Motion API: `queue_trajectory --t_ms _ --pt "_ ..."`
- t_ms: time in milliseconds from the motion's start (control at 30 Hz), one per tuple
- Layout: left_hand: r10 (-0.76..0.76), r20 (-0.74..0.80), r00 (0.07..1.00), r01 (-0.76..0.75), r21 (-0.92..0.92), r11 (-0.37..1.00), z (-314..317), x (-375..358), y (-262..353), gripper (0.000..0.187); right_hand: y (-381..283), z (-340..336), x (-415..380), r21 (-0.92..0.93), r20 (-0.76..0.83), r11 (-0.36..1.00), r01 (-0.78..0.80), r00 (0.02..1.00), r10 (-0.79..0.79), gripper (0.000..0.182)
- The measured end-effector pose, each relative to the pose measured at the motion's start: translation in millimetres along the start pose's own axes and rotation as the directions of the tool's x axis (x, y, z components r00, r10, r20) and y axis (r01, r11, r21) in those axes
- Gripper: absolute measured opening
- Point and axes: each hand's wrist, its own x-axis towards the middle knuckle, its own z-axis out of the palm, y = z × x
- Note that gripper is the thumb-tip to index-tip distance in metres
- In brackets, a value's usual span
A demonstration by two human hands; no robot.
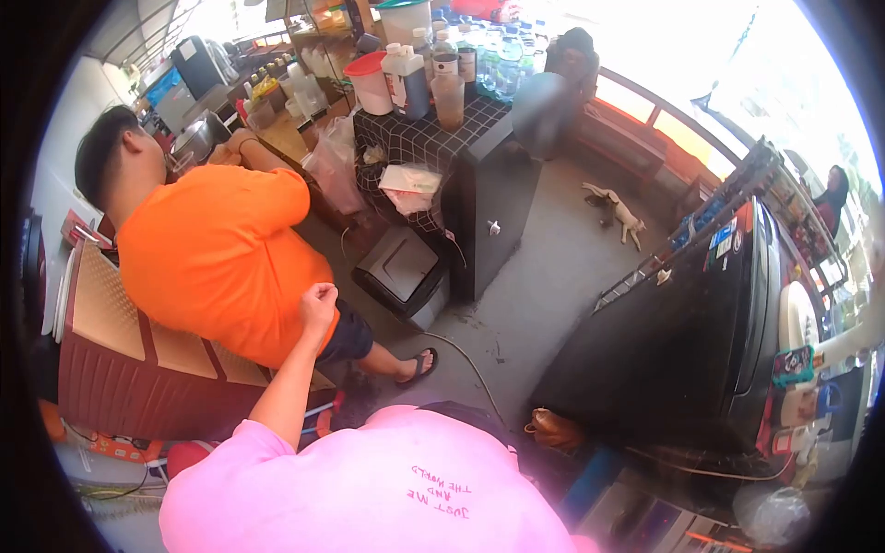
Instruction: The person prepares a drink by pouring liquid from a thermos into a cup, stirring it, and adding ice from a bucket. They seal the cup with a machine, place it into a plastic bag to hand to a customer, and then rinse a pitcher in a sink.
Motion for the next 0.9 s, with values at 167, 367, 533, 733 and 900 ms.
queue_trajectory --t_ms 167,367,533,733,900 --pt "-0.085 0.461 0.883 -0.058 0.287 0.956 14 11 -13 0.031 -17 -20 21 -0.074 0.059 0.997 0.021 0.998 -0.017 0.04" --pt "0.089 0.504 0.859 -0.226 0.217 0.95 38 157 35 0.032 -46 -25 30 -0.154 0.087 0.988 -0.002 0.996 0.016 0.039" --pt "0.072 0.471 0.879 -0.325 0.483 0.813 71 328 46 0.032 -81 -4 29 -0.289 0.098 0.957 -0.006 0.995 0.035 0.039" --pt "0.214 0.41 0.887 -0.446 0.635 0.63 120 440 27 0.048 -159 67 30 -0.608 0.198 0.774 0.175 0.978 -0.066 0.038" --pt "0.278 0.361 0.89 -0.455 0.748 0.483 157 477 -20 0.039 -307 127 57 0.487 0.095 0.856 -0.175 0.984 0.148 0.021"
